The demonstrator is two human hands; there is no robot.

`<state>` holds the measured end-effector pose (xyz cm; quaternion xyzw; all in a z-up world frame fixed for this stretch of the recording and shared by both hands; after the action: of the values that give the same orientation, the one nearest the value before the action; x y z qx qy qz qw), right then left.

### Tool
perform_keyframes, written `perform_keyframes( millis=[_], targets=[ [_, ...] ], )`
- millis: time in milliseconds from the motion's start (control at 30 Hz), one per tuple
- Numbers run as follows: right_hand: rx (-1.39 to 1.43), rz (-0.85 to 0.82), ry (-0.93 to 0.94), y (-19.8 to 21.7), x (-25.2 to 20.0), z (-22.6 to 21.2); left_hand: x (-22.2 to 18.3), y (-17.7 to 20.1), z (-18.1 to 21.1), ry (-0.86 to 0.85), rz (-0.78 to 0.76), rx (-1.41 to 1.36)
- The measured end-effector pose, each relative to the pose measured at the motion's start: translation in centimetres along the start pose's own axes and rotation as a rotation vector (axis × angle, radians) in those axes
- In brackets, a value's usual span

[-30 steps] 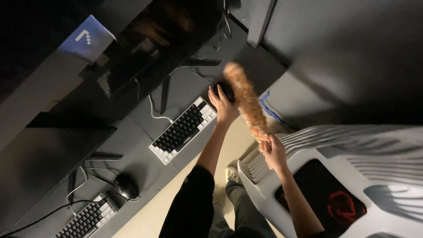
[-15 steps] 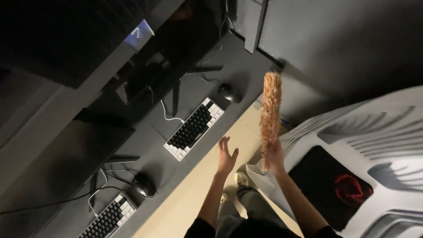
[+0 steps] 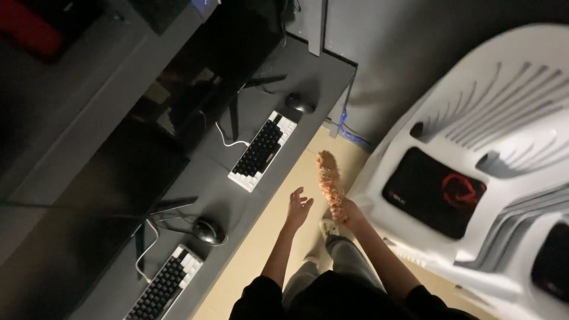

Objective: Dusting keyboards, mice, and monitors on a long office desk using a handheld duster.

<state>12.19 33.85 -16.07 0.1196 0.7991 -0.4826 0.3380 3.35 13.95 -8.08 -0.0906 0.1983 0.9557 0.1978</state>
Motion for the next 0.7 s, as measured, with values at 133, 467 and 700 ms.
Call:
perform_keyframes(
  millis=[133, 467, 700],
  targets=[
    [-0.266, 0.113, 0.034, -2.8, -5.9, 3.5, -1.9, 1.1, -2.6, -0.039, -0.013, -0.046],
    [-0.353, 0.347, 0.308, 0.3, -18.4, 12.0, -9.9, 0.2, -1.9, 0.007, -0.316, 0.059],
    [-0.758, 0.565, 0.503, 2.3, -31.5, 13.6, -15.7, -8.9, -2.5, -0.006, -0.622, 0.026]
  ],
)
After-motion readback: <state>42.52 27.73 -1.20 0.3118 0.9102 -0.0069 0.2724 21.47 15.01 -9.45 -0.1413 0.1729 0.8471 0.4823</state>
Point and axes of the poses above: each hand's wrist, its own x-axis towards the middle knuckle, its own y-axis out of the back of the hand, z = x × y, the point moved 5 cm from there along x, towards the middle knuckle
